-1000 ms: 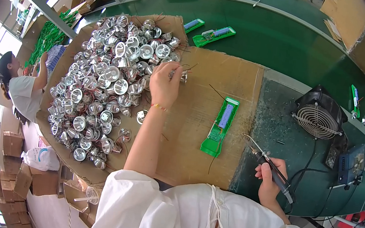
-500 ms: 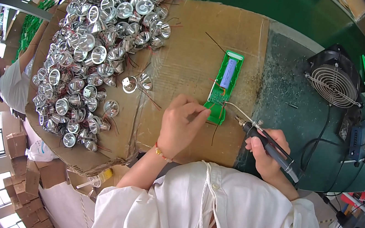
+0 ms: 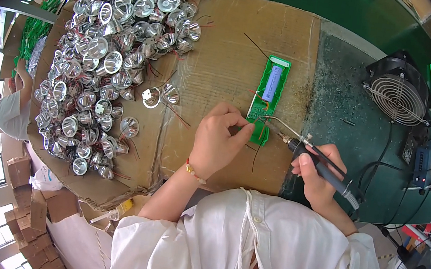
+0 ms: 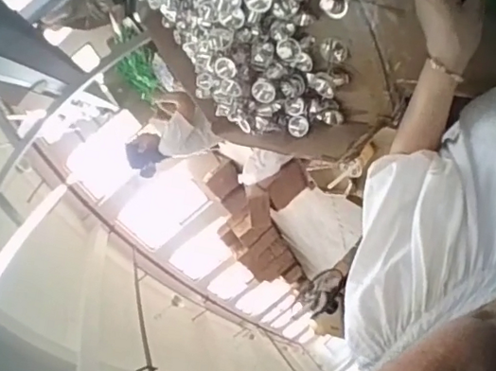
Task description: Soldering electronic components and wires onto circuit boards for flashlight assembly.
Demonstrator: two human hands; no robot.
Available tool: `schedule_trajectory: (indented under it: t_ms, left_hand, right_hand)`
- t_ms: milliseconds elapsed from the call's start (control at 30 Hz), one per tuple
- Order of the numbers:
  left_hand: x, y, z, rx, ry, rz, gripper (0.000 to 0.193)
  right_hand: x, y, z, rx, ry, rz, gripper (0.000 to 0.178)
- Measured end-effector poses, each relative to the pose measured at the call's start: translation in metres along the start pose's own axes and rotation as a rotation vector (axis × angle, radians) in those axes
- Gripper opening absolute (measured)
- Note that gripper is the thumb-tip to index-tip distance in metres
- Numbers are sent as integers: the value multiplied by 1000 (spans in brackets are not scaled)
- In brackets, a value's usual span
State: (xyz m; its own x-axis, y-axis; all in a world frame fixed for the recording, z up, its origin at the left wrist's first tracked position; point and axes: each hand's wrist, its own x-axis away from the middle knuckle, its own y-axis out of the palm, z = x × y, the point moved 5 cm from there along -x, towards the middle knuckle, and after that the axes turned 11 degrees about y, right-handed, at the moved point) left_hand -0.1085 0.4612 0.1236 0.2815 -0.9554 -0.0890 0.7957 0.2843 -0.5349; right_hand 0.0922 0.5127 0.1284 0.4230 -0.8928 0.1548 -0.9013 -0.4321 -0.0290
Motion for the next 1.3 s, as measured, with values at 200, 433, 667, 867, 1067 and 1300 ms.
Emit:
schedule_trajectory:
  t_ms: [200,433,667,867,1067,1300]
  left_hand:
    - [-3,-2,-2,28,-25,-19,10]
    - [-3,-1,-2,9,-30,-28,10]
    - [-1,-4,2,-14,-36,-45,9]
    - [14,-37,28,-292,420,-52,19]
    - [14,-19,11,-386,548,25,13]
    - [-2,-9,-2,15,57,1,10]
  right_hand:
    - [0,-4,4,-157,126,67,15]
    - [5,-8,-1,-133,57,61,15]
    - [-1,-10,1,-139,57,47,16]
    - [2,-13,3,-127,56,53,15]
    - [2,-10,3,-121,67,45,16]
    - [-2,-2,4,-90,48,10,17]
